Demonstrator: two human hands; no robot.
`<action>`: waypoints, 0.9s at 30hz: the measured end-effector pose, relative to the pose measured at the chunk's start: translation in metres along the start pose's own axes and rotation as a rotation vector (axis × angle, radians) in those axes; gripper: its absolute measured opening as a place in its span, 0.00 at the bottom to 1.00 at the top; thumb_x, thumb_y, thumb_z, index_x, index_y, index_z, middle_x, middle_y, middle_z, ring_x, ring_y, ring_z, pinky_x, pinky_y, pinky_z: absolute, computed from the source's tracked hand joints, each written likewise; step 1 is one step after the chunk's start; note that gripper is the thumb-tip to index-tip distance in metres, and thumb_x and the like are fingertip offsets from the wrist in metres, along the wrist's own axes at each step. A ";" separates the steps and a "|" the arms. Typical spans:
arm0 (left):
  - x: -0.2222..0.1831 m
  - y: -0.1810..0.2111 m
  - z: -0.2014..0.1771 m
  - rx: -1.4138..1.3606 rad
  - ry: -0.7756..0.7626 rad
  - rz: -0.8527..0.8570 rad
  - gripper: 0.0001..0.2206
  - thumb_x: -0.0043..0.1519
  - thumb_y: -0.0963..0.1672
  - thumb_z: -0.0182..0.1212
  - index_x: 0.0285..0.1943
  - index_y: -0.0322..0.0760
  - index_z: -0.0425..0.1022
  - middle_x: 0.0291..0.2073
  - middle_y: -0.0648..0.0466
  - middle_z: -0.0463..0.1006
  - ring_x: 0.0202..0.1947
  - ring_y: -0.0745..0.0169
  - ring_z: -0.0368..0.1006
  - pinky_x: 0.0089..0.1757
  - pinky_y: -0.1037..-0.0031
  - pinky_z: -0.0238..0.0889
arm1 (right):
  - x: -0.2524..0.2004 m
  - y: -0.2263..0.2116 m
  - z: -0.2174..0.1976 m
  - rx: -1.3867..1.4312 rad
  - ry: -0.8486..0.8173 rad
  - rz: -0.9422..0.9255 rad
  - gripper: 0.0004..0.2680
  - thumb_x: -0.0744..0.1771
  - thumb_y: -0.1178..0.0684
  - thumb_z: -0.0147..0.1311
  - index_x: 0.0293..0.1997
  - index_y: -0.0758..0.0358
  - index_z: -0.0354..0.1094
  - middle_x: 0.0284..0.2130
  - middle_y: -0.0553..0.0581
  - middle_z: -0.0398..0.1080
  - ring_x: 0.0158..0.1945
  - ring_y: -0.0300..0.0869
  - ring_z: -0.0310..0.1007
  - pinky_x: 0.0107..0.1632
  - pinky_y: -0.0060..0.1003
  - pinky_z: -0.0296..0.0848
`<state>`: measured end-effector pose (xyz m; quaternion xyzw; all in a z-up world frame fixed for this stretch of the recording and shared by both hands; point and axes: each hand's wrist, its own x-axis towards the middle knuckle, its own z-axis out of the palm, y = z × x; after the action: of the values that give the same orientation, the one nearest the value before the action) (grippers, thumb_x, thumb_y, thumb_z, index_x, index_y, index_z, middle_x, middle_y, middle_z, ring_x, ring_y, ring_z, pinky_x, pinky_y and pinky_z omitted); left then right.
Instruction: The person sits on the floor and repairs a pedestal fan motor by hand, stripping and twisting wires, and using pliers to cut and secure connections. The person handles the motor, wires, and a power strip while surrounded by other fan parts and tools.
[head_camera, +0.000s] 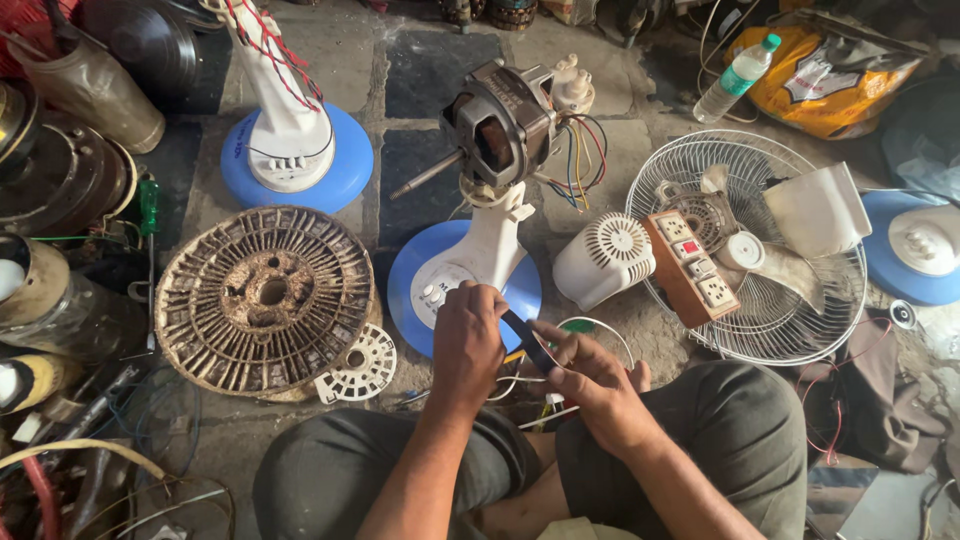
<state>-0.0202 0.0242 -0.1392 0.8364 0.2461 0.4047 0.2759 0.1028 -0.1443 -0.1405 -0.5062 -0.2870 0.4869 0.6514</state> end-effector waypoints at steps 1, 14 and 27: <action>-0.003 -0.004 0.005 0.022 -0.016 -0.014 0.03 0.61 0.38 0.59 0.40 0.34 0.70 0.35 0.47 0.74 0.38 0.44 0.71 0.40 0.57 0.63 | -0.002 0.006 -0.001 0.150 0.004 0.047 0.07 0.66 0.53 0.56 0.38 0.63 0.63 0.64 0.60 0.65 0.50 0.48 0.78 0.51 0.44 0.75; -0.028 -0.014 0.032 -1.053 -0.493 -1.278 0.23 0.57 0.58 0.61 0.47 0.40 0.80 0.35 0.54 0.82 0.31 0.65 0.79 0.33 0.73 0.70 | 0.035 0.018 0.004 -0.046 0.147 0.106 0.31 0.62 0.52 0.51 0.76 0.54 0.44 0.59 0.64 0.68 0.43 0.51 0.79 0.44 0.51 0.76; -0.040 -0.027 0.051 -0.201 0.234 -0.426 0.08 0.61 0.44 0.64 0.36 0.31 0.76 0.30 0.50 0.79 0.31 0.66 0.72 0.35 0.67 0.66 | 0.080 0.043 0.019 -0.819 0.037 -0.084 0.13 0.71 0.46 0.42 0.46 0.68 0.70 0.32 0.64 0.74 0.37 0.50 0.75 0.43 0.44 0.73</action>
<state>-0.0058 0.0045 -0.2052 0.6817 0.4055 0.4538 0.4061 0.1006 -0.0629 -0.1847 -0.7203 -0.4656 0.2962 0.4203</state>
